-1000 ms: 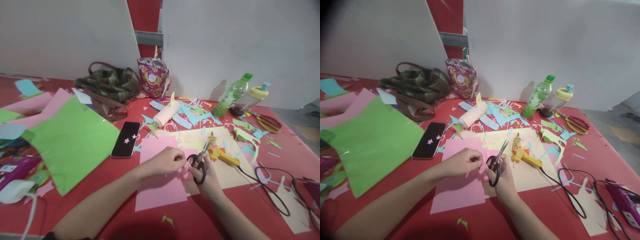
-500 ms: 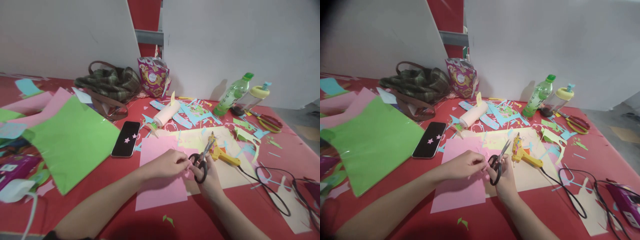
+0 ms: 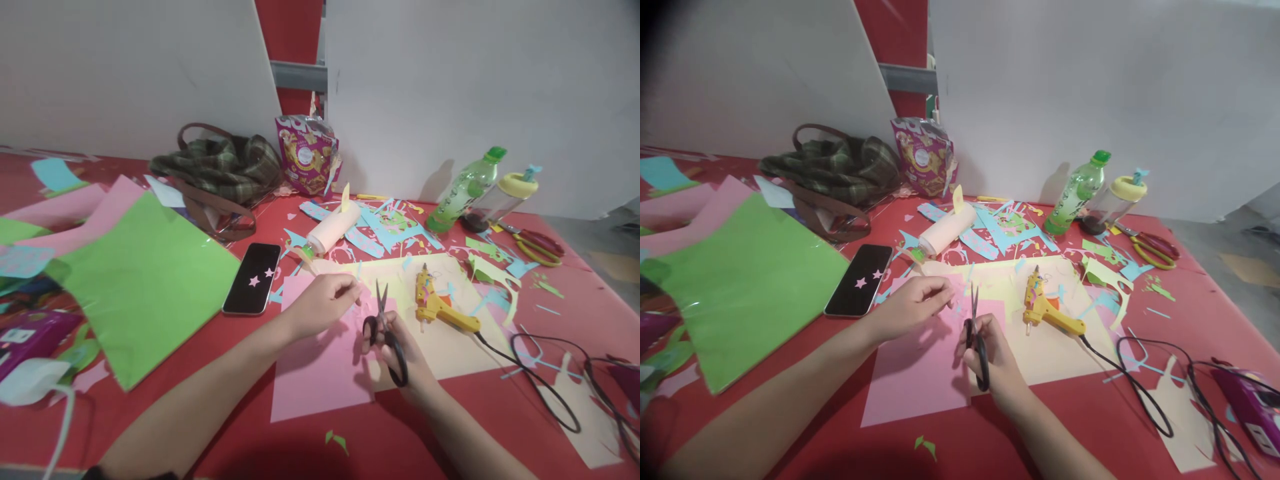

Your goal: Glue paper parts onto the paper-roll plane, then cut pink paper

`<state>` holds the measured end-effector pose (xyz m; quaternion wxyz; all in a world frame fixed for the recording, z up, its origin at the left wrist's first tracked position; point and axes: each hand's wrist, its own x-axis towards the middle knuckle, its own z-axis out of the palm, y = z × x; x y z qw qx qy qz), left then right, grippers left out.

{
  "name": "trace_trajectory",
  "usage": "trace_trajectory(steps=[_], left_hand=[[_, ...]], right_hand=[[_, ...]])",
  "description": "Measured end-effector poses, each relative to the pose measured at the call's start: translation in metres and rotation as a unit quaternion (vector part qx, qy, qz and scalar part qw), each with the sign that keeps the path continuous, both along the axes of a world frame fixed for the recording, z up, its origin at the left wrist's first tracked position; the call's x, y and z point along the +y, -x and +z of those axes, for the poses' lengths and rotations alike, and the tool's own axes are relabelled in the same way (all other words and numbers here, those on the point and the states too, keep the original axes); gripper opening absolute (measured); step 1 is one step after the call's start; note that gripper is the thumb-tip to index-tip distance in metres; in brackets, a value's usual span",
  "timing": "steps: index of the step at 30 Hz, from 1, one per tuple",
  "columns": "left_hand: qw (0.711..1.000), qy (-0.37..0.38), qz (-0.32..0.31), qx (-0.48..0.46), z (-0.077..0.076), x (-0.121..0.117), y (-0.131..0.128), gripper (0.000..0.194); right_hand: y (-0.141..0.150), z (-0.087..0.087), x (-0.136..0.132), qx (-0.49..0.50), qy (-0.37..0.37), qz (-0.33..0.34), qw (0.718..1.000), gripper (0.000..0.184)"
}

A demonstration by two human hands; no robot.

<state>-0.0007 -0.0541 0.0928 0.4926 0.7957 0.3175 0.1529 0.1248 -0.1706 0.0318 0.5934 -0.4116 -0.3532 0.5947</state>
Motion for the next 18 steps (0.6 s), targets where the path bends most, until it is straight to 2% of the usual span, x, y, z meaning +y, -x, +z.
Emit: trace_trajectory(steps=[6,18], left_hand=[[1.000,-0.019,0.002,0.010,0.0013,-0.0005,0.0015,0.030],[0.998,-0.038,-0.039,0.028,0.0003,-0.0043,0.0005,0.028]], right_hand=[[0.0006,0.0015,-0.0030,-0.013,-0.003,0.074,0.997,0.032],[0.0006,0.0068,-0.0041,-0.016,0.015,0.074,0.997,0.033]])
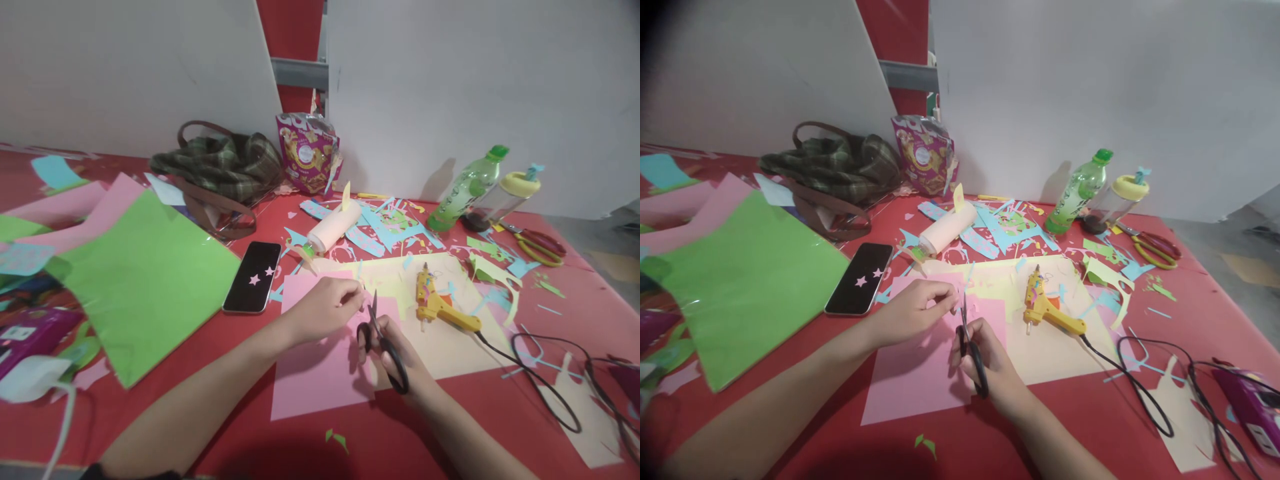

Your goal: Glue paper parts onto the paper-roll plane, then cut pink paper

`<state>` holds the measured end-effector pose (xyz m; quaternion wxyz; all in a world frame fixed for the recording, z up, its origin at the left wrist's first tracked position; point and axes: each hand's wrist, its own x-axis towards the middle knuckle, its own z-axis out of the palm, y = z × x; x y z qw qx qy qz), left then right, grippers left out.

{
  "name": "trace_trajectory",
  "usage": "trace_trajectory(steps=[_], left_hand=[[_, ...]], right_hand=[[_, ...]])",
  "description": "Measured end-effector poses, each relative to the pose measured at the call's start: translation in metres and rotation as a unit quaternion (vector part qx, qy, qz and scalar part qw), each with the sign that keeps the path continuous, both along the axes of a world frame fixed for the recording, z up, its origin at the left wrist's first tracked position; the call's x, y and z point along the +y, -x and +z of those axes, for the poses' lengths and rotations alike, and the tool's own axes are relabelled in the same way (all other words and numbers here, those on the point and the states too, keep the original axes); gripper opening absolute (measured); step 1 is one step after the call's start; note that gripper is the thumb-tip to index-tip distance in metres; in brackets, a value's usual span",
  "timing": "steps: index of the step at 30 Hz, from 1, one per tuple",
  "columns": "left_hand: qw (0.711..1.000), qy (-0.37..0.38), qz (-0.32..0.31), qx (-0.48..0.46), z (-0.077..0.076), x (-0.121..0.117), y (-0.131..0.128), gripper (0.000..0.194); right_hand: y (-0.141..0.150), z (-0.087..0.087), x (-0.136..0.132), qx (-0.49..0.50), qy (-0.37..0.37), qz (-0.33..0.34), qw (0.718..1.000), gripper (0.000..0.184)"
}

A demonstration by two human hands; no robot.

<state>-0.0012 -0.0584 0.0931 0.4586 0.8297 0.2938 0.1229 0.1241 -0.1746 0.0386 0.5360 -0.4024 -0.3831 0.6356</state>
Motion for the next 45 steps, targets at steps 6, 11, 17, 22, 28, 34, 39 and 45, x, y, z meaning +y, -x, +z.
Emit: trace_trajectory(steps=[6,11,17,22,28,34,39,45], left_hand=[[1.000,-0.013,-0.011,0.003,-0.001,0.000,0.000,0.028],[1.000,-0.015,-0.017,-0.004,0.001,0.001,0.000,0.028],[0.999,-0.035,-0.028,0.004,0.000,-0.002,0.000,0.028],[0.993,-0.054,-0.102,0.014,-0.005,-0.006,-0.001,0.025],[0.984,-0.093,-0.148,0.032,-0.007,-0.009,-0.003,0.026],[0.983,-0.079,-0.161,0.036,-0.008,-0.011,-0.003,0.026],[0.985,-0.066,-0.156,0.030,-0.009,-0.011,-0.004,0.026],[0.985,-0.063,-0.156,0.027,-0.009,-0.011,-0.004,0.027]], right_hand=[[0.000,0.003,0.000,0.002,0.001,-0.004,1.000,0.033],[0.000,-0.001,0.000,0.010,-0.005,-0.006,1.000,0.029],[0.000,-0.001,0.004,0.024,-0.006,-0.124,0.992,0.025],[-0.001,0.003,0.008,0.017,0.037,-0.218,0.975,0.029],[-0.002,-0.001,0.007,0.004,0.038,-0.220,0.975,0.031],[-0.002,-0.002,0.007,-0.006,0.029,-0.224,0.974,0.031],[-0.003,-0.001,0.006,-0.016,0.023,-0.235,0.972,0.032],[-0.003,0.000,0.006,-0.016,0.022,-0.233,0.972,0.031]])
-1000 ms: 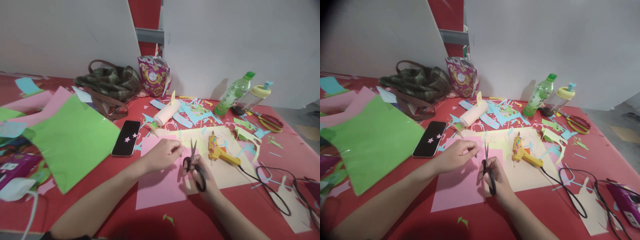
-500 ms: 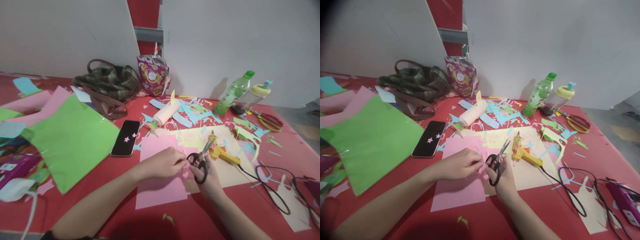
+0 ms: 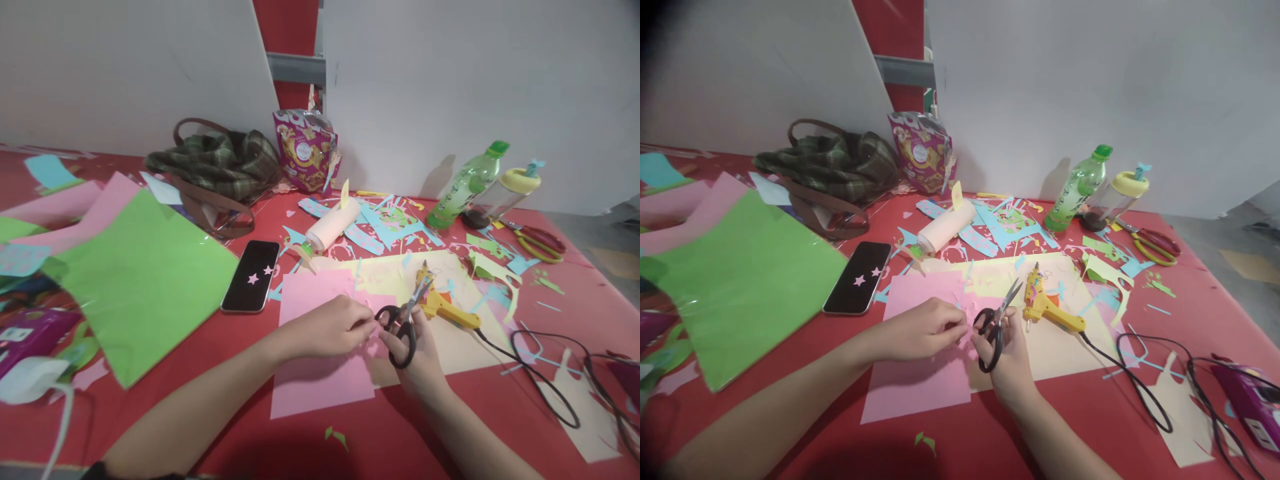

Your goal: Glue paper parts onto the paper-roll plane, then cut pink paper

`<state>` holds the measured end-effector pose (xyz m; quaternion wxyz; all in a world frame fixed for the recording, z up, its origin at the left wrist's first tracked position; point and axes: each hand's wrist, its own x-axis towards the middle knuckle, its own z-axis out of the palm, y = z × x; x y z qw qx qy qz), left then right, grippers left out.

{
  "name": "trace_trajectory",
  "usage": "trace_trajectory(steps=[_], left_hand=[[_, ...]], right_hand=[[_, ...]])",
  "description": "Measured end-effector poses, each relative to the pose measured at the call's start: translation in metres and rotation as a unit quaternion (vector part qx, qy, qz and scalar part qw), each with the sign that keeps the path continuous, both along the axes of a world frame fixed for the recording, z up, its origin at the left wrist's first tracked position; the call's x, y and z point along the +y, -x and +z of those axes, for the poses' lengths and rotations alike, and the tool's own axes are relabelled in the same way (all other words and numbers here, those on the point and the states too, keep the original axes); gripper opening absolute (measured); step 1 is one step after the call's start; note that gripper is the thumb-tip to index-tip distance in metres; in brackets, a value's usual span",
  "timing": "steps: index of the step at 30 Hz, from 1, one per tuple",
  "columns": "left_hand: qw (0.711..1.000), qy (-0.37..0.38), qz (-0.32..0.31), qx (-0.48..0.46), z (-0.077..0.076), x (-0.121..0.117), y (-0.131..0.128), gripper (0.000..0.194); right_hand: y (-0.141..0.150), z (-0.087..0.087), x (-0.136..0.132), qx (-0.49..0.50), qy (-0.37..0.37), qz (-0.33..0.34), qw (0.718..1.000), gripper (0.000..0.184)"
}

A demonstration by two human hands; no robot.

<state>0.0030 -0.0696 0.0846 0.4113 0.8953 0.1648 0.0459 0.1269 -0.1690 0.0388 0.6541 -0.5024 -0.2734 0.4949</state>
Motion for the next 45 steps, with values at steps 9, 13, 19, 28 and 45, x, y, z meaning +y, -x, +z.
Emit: trace_trajectory(steps=[9,13,19,28,45], left_hand=[[0.999,0.021,0.034,-0.020,-0.001,0.004,0.001,0.025],[0.992,0.011,0.122,-0.041,0.004,0.010,0.002,0.027],[0.983,-0.006,0.175,-0.051,0.010,0.016,0.005,0.028],[0.991,-0.018,0.128,-0.037,0.009,0.012,0.005,0.026],[0.992,-0.028,0.114,-0.040,0.006,0.011,0.004,0.027]], right_hand=[[0.001,0.004,0.000,0.003,0.017,0.028,0.999,0.031],[0.002,0.004,0.000,0.020,0.000,0.100,0.995,0.034],[0.002,-0.007,-0.004,0.036,-0.018,0.222,0.974,0.035],[0.001,-0.003,-0.006,0.037,-0.007,0.260,0.965,0.037],[0.002,-0.001,-0.006,0.027,-0.036,0.243,0.969,0.036]])
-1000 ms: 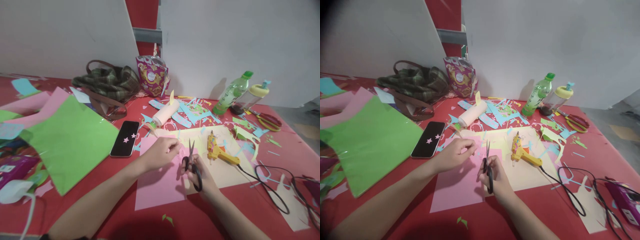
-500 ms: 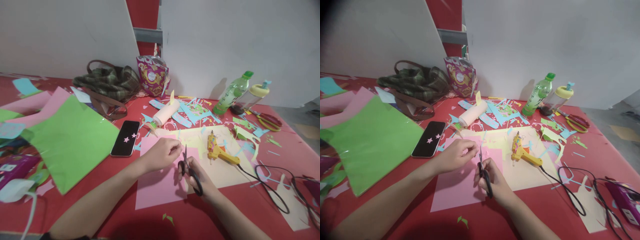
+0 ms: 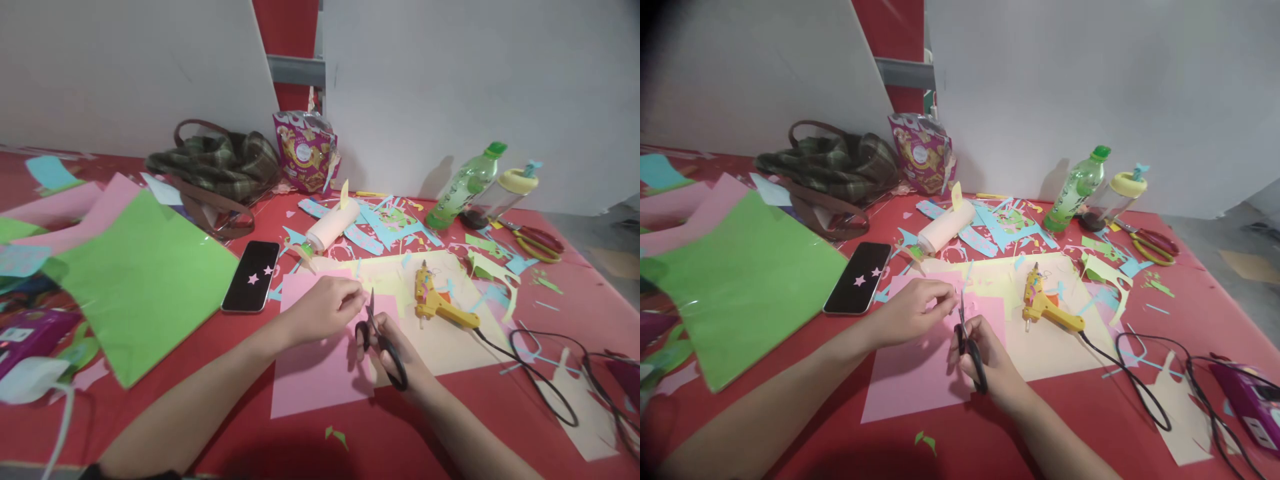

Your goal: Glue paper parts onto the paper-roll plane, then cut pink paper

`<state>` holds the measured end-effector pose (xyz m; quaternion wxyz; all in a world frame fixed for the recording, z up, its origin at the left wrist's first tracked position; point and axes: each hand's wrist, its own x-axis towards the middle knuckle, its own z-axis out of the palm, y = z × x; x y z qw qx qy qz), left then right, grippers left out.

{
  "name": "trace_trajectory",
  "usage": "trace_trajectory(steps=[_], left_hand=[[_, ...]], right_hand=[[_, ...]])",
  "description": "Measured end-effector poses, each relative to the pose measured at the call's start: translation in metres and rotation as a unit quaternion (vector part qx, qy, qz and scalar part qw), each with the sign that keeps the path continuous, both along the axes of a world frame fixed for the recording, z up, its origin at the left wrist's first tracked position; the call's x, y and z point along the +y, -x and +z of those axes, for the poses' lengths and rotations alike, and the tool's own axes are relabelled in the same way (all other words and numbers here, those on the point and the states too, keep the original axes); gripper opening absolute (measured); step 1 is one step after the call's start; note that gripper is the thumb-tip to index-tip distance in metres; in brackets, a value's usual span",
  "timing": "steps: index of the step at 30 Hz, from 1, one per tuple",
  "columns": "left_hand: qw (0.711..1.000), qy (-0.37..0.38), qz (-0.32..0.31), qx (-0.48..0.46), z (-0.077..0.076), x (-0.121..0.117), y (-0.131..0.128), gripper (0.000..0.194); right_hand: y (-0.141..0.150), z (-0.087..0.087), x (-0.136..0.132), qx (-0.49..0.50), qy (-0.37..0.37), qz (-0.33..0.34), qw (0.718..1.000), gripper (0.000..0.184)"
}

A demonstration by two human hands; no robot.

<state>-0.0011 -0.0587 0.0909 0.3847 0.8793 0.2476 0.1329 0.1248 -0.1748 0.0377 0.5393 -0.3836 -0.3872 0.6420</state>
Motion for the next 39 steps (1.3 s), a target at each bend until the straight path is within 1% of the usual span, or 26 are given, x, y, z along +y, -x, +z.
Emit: trace_trajectory(steps=[14,22,30,39], left_hand=[[1.000,0.000,0.000,-0.003,0.0016,0.0006,0.0003,0.028],[1.000,-0.007,-0.001,-0.009,-0.0007,0.0023,0.0013,0.027],[1.000,-0.005,-0.001,-0.007,0.0001,0.0024,0.0018,0.029],[1.000,0.002,0.002,-0.009,-0.0006,0.0038,0.0028,0.029]], right_hand=[[-0.0008,0.0007,0.0002,0.005,0.003,0.007,1.000,0.035],[0.0000,-0.0010,0.0003,0.024,0.009,0.013,1.000,0.034],[-0.0022,-0.0027,0.0014,-0.003,0.012,0.006,1.000,0.034],[-0.0004,-0.0010,0.0012,0.003,0.016,0.004,1.000,0.031]])
